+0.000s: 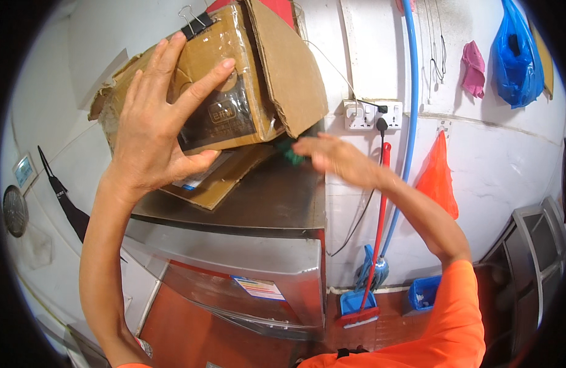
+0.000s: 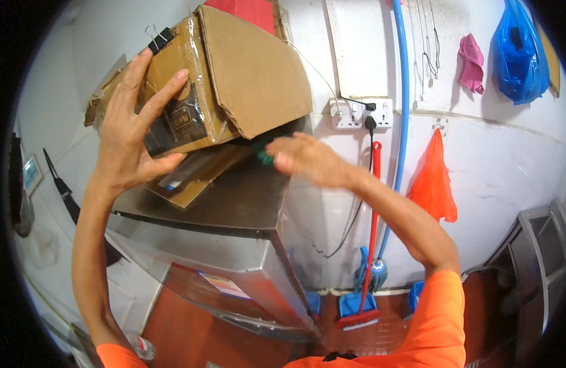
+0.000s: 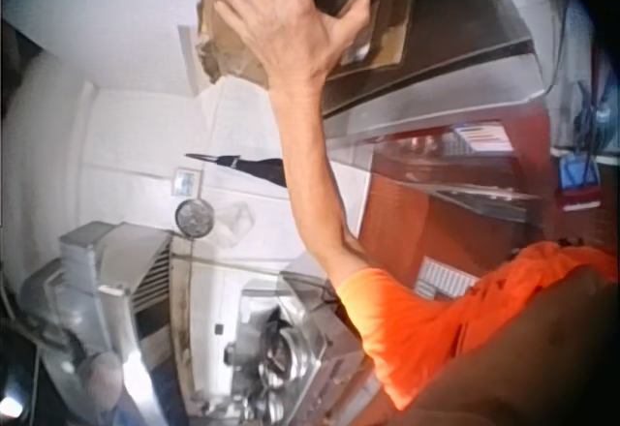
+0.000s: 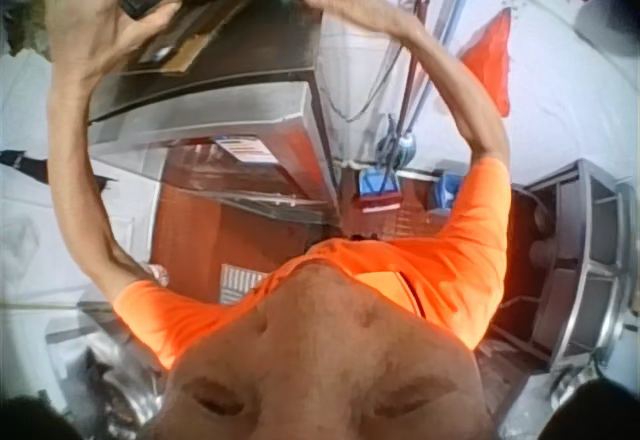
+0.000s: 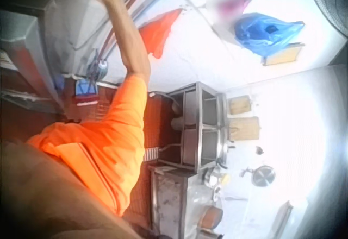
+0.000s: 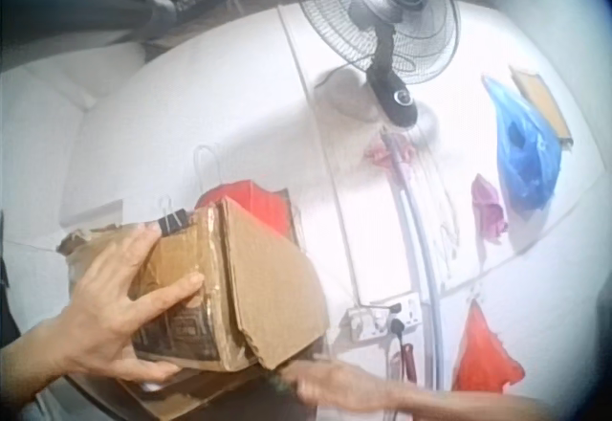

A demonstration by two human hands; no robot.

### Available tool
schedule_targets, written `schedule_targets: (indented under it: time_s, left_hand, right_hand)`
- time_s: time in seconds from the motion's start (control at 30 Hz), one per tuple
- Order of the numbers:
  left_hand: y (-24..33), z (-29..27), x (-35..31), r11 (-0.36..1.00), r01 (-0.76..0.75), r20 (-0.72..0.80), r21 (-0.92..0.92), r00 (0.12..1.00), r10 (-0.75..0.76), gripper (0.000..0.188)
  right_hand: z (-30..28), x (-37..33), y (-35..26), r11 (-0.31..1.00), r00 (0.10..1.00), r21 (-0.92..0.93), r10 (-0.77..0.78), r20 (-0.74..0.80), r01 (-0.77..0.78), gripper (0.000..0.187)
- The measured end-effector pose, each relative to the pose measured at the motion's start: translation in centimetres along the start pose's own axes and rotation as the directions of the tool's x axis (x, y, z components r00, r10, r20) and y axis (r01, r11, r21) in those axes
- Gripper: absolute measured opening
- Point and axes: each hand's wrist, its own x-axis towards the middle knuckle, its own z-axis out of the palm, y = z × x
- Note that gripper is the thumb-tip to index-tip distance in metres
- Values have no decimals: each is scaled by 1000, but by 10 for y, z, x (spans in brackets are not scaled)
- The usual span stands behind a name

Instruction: The person cleans the interior and exterior of a commercial dishwasher using a green cloth. They wipe the metal shelves, the glass door, and the top surface of the unit. The person moves a cardboard box on top of the dishwasher to access the surface underneath.

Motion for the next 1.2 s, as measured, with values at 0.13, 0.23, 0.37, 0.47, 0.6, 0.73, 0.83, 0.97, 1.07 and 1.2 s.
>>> schedule_targets:
  time_s: [0.13,0.23,0.37,0.47,0.6,0.73,0.83,0.97,1.07,1.2]
  left_hand:
    - [-1,-3,2,998,-18,-18,54,1000,19,89]
    - [-3,0,4,993,-53,-12,108,998,54,82]
    - [-4,1,1,993,-51,1,106,999,52,81]
    - [-5,-3,5,992,-71,-18,103,997,73,81]
    - [-5,1,6,994,-84,-30,75,996,87,81]
    - [2,1,9,996,-66,-43,57,997,69,82]
    - [-6,-3,1,996,-47,-27,80,998,49,82]
    - [-5,-1,0,995,-70,-50,73,996,74,83]
    - [-7,-2,5,994,-89,-91,61,991,94,84]
    - [-4,-4,6,995,-87,-86,51,992,91,86]
  right_hand:
    - [10,-54,-93,938,950,-182,-309,-50,295,68]
    - [8,-58,-92,925,947,-235,-318,-44,299,68]
    - [9,-35,-10,895,960,-426,-223,-172,132,55]
    - [-16,-5,50,938,977,-328,43,-209,-112,61]
    - [-32,27,113,917,953,-309,181,-243,-253,59]
    - [-36,36,138,914,947,-298,205,-246,-275,64]
    - [-15,31,58,953,957,-94,289,-1,-287,64]
    - [-1,26,6,928,986,-370,25,168,39,57]
    - [-11,52,14,925,940,-380,111,321,20,59]
    - [4,100,41,902,960,-406,230,157,-150,47]
